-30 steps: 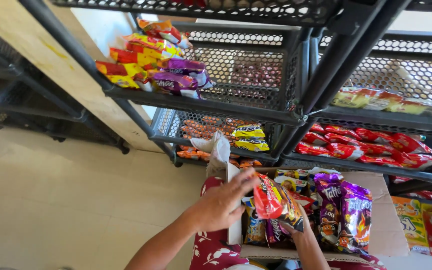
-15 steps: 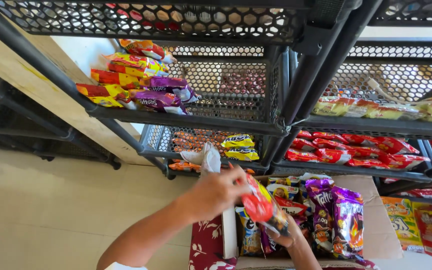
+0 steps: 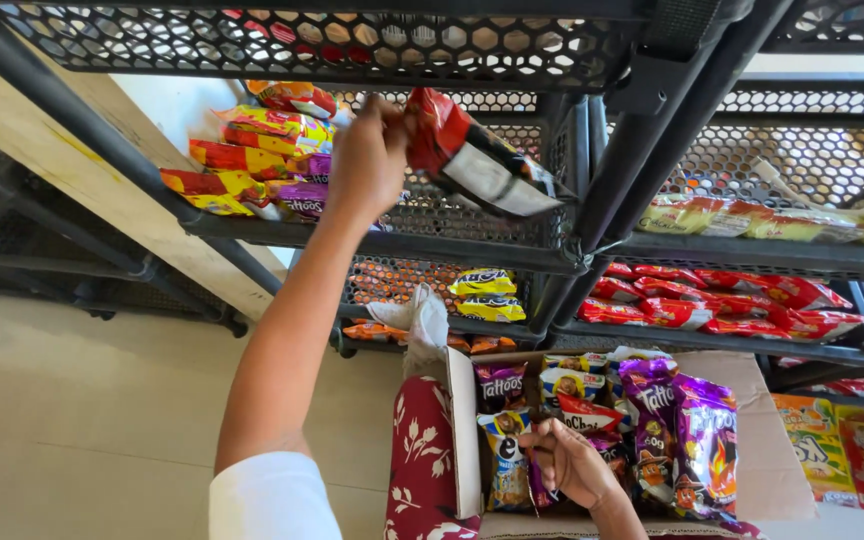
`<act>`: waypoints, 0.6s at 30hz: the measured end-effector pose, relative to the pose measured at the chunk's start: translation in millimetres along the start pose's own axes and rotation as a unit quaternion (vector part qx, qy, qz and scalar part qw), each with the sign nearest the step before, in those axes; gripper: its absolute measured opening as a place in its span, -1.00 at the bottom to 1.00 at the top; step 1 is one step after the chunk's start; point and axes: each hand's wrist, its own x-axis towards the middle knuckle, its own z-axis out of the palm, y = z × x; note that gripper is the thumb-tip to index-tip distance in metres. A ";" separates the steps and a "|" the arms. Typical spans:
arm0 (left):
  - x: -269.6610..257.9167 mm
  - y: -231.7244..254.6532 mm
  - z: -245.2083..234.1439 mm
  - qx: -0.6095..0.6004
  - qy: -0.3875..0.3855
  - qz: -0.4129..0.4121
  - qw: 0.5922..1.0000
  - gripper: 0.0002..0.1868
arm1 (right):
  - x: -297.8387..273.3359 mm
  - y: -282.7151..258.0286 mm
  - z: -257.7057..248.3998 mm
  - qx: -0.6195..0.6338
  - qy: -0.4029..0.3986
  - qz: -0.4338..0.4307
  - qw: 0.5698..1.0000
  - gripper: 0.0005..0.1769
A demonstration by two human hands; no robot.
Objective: Restocking snack bags from a cardboard box onto store shelves.
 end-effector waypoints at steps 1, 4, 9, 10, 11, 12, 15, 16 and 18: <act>14.5 -12.1 5.8 -0.022 0.025 -0.021 0.999 -0.87 | 0.8 1.3 -2.2 -0.002 0.002 0.008 1.000 -0.61; 60.4 -70.6 26.1 0.079 0.080 0.004 0.994 -0.83 | 2.7 3.0 -12.9 -0.003 0.007 0.002 1.000 -0.62; 97.3 -114.5 41.1 0.198 0.135 0.083 0.967 -0.81 | -3.7 0.1 -12.4 0.007 0.014 -0.009 1.000 -0.61; 100.0 -116.2 42.6 0.226 0.146 0.096 0.958 -0.81 | -4.7 0.1 -12.3 0.011 0.014 -0.013 1.000 -0.61; 99.7 -118.4 43.3 0.225 0.144 0.097 0.959 -0.81 | -6.1 -0.3 -13.0 0.013 0.015 -0.014 1.000 -0.61; 99.4 -120.5 43.8 0.238 0.112 0.052 0.963 -0.79 | -7.7 -0.5 -13.6 0.015 0.013 -0.017 1.000 -0.61; 97.0 -142.8 43.4 0.261 0.060 -0.007 0.963 -0.73 | -8.3 -1.6 -15.8 0.016 0.007 -0.020 1.000 -0.62; 95.4 -153.3 43.6 0.271 0.042 -0.024 0.961 -0.69 | -8.4 -1.8 -17.0 0.015 0.006 -0.020 1.000 -0.63; 92.5 -161.5 41.6 0.293 0.020 -0.077 0.953 -0.70 | -9.5 -2.6 -17.9 0.015 0.009 -0.022 1.000 -0.63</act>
